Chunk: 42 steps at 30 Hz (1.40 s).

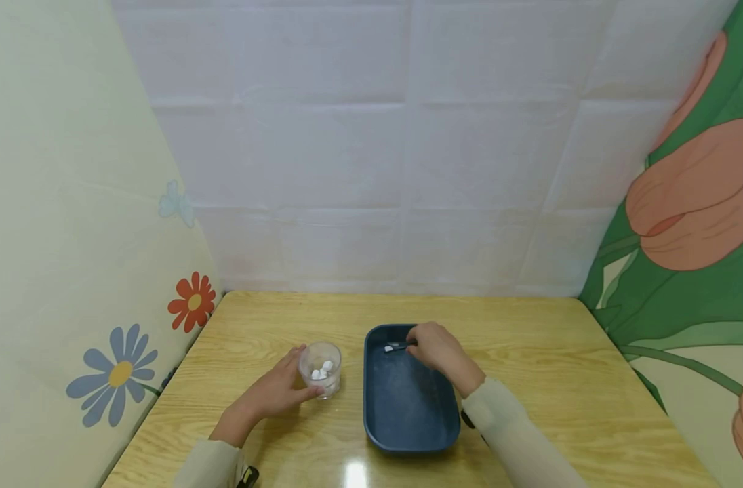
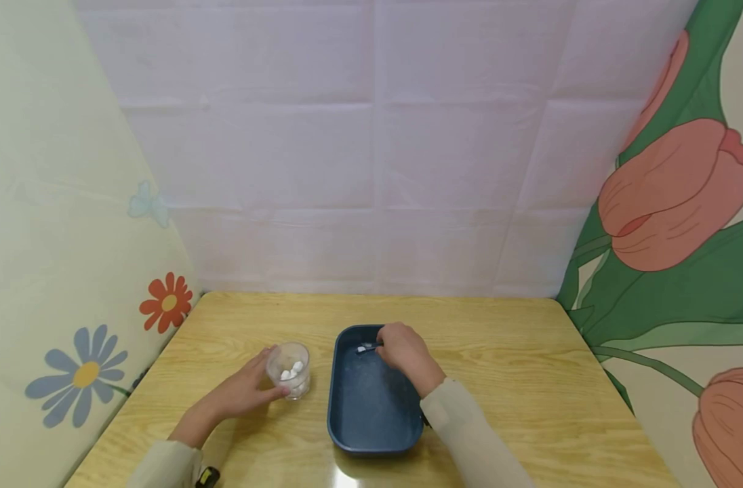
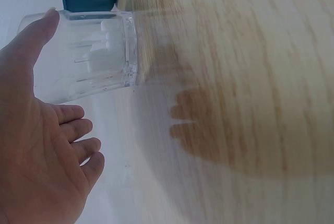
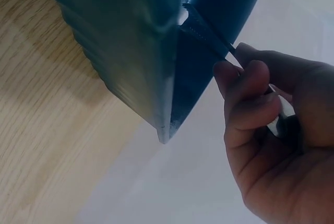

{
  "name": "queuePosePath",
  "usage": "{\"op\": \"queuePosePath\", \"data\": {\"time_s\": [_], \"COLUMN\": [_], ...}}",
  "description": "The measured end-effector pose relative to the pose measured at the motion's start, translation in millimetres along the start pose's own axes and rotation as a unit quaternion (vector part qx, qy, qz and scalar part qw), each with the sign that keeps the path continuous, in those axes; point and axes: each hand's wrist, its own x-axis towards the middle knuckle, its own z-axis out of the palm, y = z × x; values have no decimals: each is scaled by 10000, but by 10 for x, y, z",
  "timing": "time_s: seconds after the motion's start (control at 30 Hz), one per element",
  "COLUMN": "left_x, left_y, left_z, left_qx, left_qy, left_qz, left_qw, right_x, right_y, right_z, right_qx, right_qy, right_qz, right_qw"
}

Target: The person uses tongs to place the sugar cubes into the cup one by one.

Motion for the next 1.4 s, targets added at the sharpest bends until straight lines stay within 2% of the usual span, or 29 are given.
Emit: {"op": "queuePosePath", "data": {"time_s": [0.3, 0.67, 1.03, 1.23, 1.4], "left_x": [7, -1, 7, 8, 8], "left_y": [-9, -16, 5, 13, 19], "left_z": [8, 23, 22, 15, 8], "left_qx": [13, 17, 36, 9, -21], "left_qy": [-21, -37, -39, -45, -53], "left_qz": [-41, -84, -119, -90, -67], "left_qw": [10000, 10000, 9999, 9999, 10000], "right_x": [10, -14, -107, -190, -219], "right_y": [30, 31, -22, -77, -112], "right_z": [31, -5, -171, -293, -346], "right_qx": [4, 43, 174, 235, 189], "right_qy": [117, 126, 211, 441, 481], "right_qz": [-188, -108, -6, -180, -267], "right_qw": [9998, 9999, 9996, 9986, 9983]}}
